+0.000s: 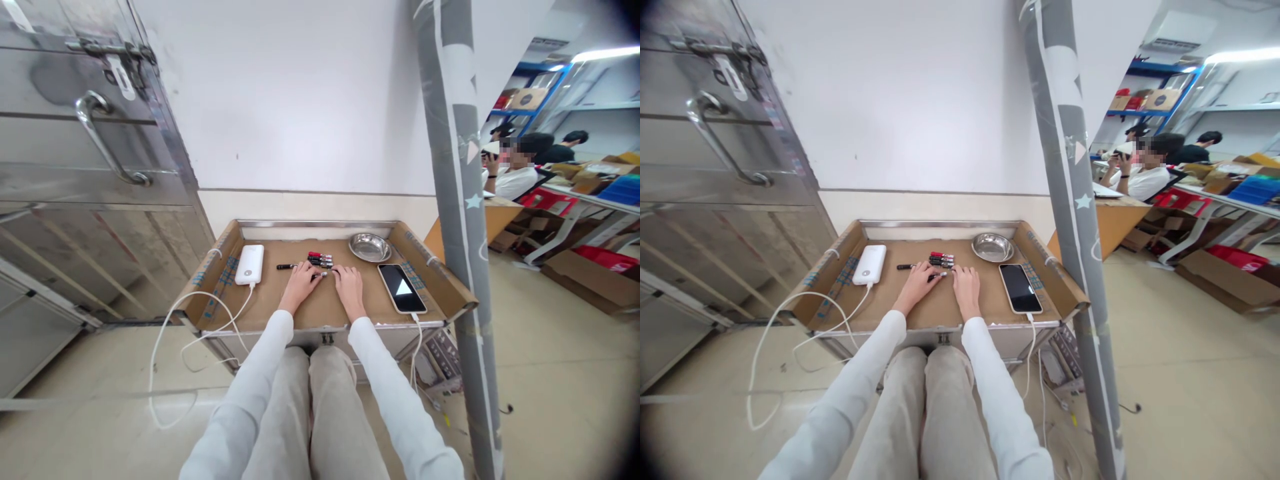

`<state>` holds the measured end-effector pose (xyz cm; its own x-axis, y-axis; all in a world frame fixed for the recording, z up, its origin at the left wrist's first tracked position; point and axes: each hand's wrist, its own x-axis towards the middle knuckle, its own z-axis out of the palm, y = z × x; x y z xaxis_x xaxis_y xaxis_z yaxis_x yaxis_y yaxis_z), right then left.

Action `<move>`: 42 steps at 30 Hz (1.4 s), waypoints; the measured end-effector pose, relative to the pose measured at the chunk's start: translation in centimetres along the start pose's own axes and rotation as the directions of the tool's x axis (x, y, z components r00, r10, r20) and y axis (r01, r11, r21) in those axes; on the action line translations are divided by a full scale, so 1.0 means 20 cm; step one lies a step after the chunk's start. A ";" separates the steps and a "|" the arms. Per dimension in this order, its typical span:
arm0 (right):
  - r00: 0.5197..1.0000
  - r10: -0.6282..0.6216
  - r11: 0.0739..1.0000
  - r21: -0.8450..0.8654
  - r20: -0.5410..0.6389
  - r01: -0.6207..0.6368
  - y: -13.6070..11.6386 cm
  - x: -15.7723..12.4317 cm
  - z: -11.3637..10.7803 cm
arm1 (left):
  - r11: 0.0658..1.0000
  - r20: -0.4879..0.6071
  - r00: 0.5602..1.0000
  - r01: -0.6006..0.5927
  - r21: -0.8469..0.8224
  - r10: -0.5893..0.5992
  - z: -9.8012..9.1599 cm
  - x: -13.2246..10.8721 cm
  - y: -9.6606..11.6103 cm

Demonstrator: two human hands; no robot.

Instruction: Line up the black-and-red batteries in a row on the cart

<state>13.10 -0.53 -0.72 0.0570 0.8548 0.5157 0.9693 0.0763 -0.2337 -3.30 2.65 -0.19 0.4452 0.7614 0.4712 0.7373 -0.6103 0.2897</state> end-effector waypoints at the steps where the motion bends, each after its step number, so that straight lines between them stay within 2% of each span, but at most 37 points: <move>1: 1.000 -0.008 1.000 0.004 0.010 0.008 0.00 0.00 0.00 | 1.000 -0.021 1.000 0.006 -0.004 -0.006 0.00 0.00 0.00; 6: 0.993 -0.098 0.993 0.075 0.059 0.094 -0.03 0.00 -0.02 | 0.998 -0.061 0.998 -0.034 -0.044 0.031 0.01 0.01 -0.02; 10: 0.960 -0.272 0.925 0.293 0.070 0.241 -0.06 0.00 -0.04 | 1.000 -0.113 0.994 -0.002 0.013 0.004 0.00 0.00 -0.01; 13: 0.955 -0.289 0.904 0.347 0.066 0.249 -0.07 0.00 -0.04 | 0.975 -0.186 0.973 0.168 0.149 -0.139 -0.01 -0.03 0.02; 17: 0.977 -0.209 0.949 0.250 0.039 0.193 -0.06 0.01 -0.02 | 0.850 -0.279 0.894 0.428 0.307 -0.349 -0.03 -0.07 0.03; 21: 0.987 -0.155 0.980 0.131 0.042 0.148 -0.05 0.02 -0.01 | 0.805 -0.278 0.868 0.490 0.335 -0.412 -0.02 -0.08 0.02; 27: 0.993 -0.111 0.994 0.022 0.049 0.110 -0.05 0.05 0.01 | 0.815 -0.233 0.895 0.444 0.374 -0.380 -0.01 -0.05 0.02; 32: 0.992 -0.113 0.993 -0.028 0.051 0.115 -0.05 0.07 0.04 | 0.827 -0.257 0.901 0.427 0.367 -0.351 0.00 -0.04 0.02; 34: 0.991 -0.119 0.992 -0.039 0.056 0.121 -0.05 0.07 0.05 | 0.877 -0.238 0.927 0.356 0.321 -0.289 0.02 -0.03 0.01; 36: 0.991 -0.120 0.991 -0.043 0.057 0.123 -0.04 0.08 0.07 | 0.942 -0.183 0.968 0.215 0.258 -0.171 0.04 -0.01 0.01; 38: 0.992 -0.110 0.993 -0.047 0.055 0.113 -0.04 0.08 0.08 | 0.976 -0.131 0.989 0.092 0.196 -0.066 0.06 0.02 0.01; 40: 0.995 -0.086 0.994 -0.064 0.051 0.089 -0.03 0.08 0.08 | 0.987 -0.109 0.993 0.055 0.150 -0.039 0.08 0.04 0.01; 42: 0.996 -0.068 0.994 -0.084 0.052 0.072 -0.03 0.08 0.08 | 0.991 -0.096 0.994 0.071 0.117 -0.060 0.09 0.06 0.01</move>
<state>12.20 1.66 -1.11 -0.0214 0.8732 0.4870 0.9876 0.0943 -0.1257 -1.72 3.84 -1.08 0.3493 0.7720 0.5311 0.8212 -0.5252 0.2233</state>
